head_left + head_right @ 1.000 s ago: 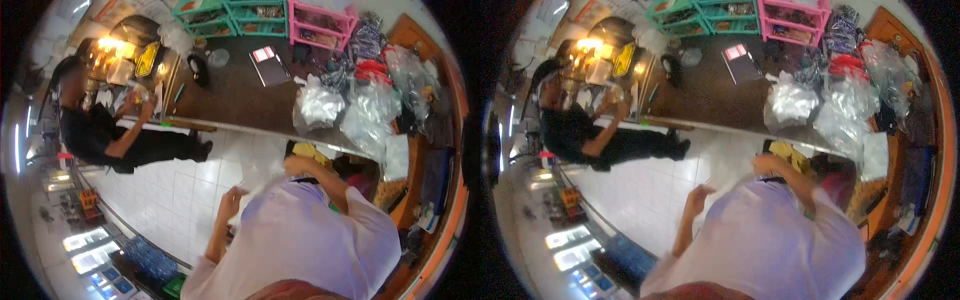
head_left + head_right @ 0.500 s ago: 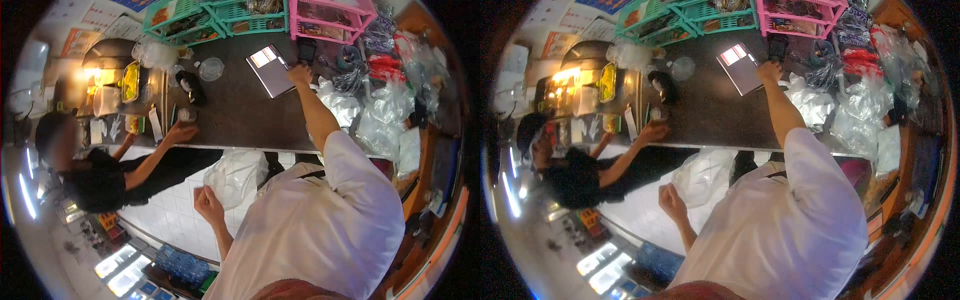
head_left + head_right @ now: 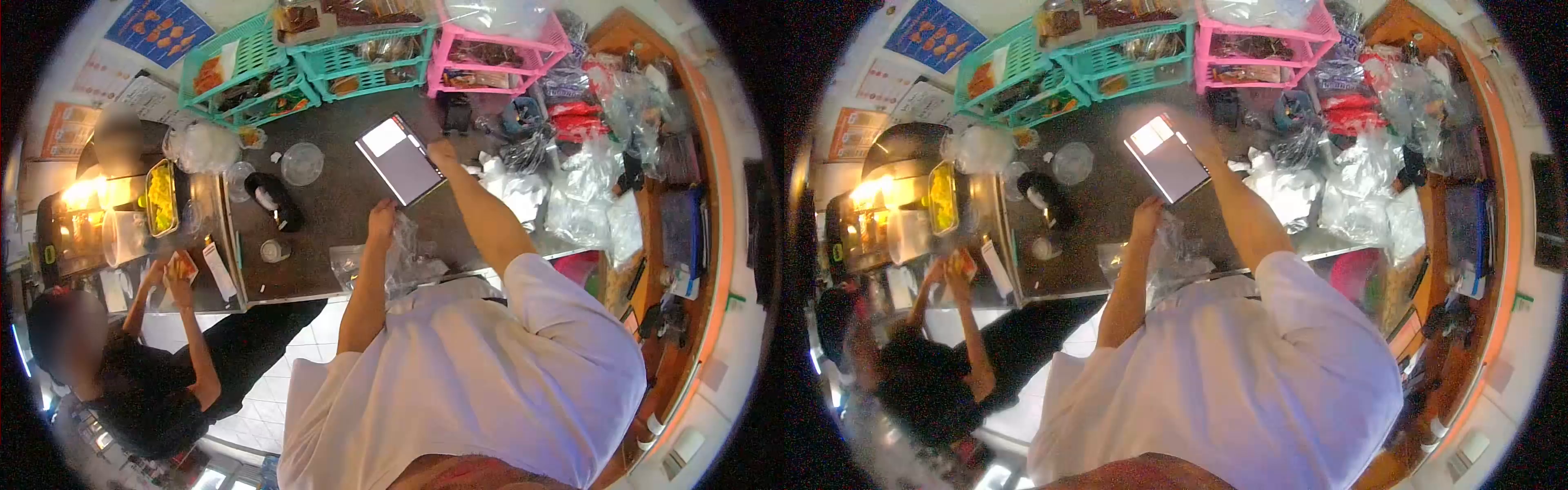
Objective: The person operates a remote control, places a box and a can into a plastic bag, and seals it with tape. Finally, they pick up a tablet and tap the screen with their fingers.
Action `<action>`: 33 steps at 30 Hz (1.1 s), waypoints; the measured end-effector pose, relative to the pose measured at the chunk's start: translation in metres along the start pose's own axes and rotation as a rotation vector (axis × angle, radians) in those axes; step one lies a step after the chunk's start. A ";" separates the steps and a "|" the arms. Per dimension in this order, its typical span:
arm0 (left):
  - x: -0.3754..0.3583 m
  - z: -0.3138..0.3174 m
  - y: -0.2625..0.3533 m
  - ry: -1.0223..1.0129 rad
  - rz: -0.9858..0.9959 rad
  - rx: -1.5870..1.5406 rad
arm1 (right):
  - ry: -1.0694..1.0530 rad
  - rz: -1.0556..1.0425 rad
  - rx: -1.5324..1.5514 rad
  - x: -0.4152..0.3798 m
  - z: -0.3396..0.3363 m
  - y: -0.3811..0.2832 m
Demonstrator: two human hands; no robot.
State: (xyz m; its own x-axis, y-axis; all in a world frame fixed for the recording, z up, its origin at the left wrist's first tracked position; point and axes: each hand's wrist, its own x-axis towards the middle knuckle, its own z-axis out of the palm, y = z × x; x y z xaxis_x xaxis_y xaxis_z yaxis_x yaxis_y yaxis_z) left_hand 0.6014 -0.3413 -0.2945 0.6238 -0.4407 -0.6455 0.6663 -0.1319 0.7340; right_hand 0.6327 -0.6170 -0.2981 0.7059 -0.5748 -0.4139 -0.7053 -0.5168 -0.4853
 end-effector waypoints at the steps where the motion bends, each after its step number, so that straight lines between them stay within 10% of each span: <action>1: -0.002 0.002 0.001 0.015 -0.015 0.001 | -0.021 0.002 0.038 -0.014 -0.009 -0.015; 12: 0.008 0.037 -0.002 0.251 -0.011 -0.199 | 0.220 -0.167 -0.242 -0.030 0.001 -0.061; 15: -0.005 0.039 0.012 0.292 -0.080 -0.253 | -0.121 -0.170 0.002 0.001 -0.007 -0.040; 20: -0.008 0.047 0.010 0.171 -0.072 -0.371 | -0.061 -0.396 0.070 -0.030 -0.055 -0.053; 33: -0.135 0.097 0.106 0.051 0.331 0.313 | 0.190 -0.834 -0.199 0.040 -0.230 0.012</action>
State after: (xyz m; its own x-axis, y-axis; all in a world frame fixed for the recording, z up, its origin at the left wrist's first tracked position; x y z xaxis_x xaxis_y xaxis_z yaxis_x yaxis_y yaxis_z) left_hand 0.5480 -0.3822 -0.1090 0.8067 -0.4610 -0.3696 0.2774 -0.2569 0.9258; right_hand 0.6377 -0.7922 -0.1439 0.9861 -0.0473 0.1595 0.0247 -0.9063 -0.4219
